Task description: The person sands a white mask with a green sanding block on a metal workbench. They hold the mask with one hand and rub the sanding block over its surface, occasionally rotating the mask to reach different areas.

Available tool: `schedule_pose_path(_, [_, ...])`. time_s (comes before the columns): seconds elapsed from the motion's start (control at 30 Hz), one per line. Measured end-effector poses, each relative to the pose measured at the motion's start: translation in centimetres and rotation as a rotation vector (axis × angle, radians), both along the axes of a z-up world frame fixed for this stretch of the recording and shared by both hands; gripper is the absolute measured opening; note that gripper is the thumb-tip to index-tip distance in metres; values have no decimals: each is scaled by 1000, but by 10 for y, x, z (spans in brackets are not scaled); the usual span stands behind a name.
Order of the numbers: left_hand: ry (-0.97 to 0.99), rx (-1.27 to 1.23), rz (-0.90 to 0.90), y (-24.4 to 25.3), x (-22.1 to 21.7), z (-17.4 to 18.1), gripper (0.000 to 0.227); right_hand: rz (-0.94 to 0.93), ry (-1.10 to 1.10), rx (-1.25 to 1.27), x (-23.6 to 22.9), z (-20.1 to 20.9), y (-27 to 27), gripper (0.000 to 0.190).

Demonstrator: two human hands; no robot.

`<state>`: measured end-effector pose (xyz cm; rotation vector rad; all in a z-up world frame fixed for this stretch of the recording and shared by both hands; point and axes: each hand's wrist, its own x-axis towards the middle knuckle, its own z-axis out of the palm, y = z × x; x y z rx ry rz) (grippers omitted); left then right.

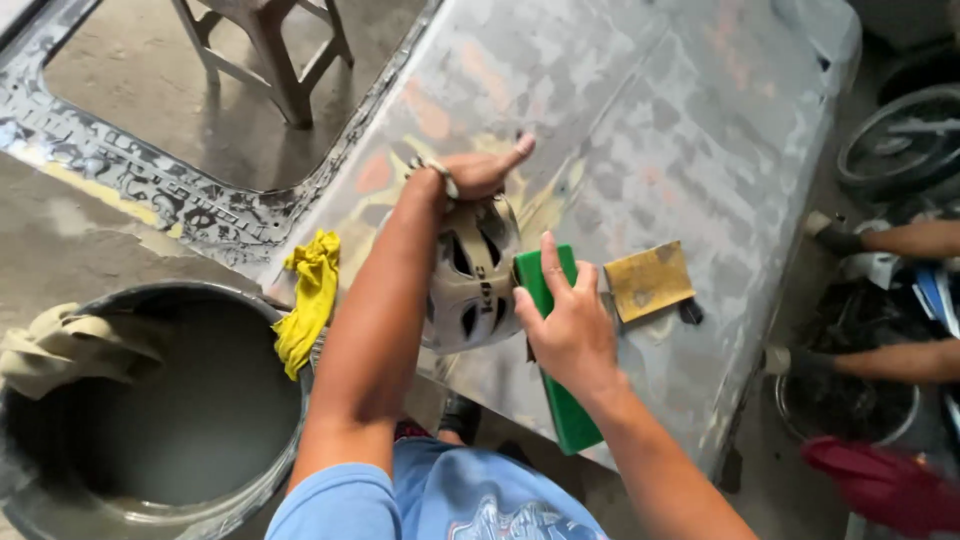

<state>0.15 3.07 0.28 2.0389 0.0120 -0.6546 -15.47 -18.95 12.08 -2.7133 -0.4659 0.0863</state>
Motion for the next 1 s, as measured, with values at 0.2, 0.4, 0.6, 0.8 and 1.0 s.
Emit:
schedule_pose_path(0.2, [233, -148, 39, -2, -23, 37, 121, -35, -6, -1, 6, 14, 24, 72])
schedule_pose_path(0.4, [40, -32, -14, -7, -24, 43, 111, -46, 53, 26, 25, 14, 38, 72])
schedule_pose_path(0.6, [18, -38, 28, 19, -7, 12, 113, 6, -8, 99, -10, -15, 1, 76])
schedule_pose_path(0.8, [127, -71, 13, 16, -19, 36, 120, -22, 21, 88, 14, 20, 40, 72])
schedule_pose_path(1.0, [101, -1, 6, 2, -22, 48, 112, 4, 5, 79, 20, 7, 32, 74])
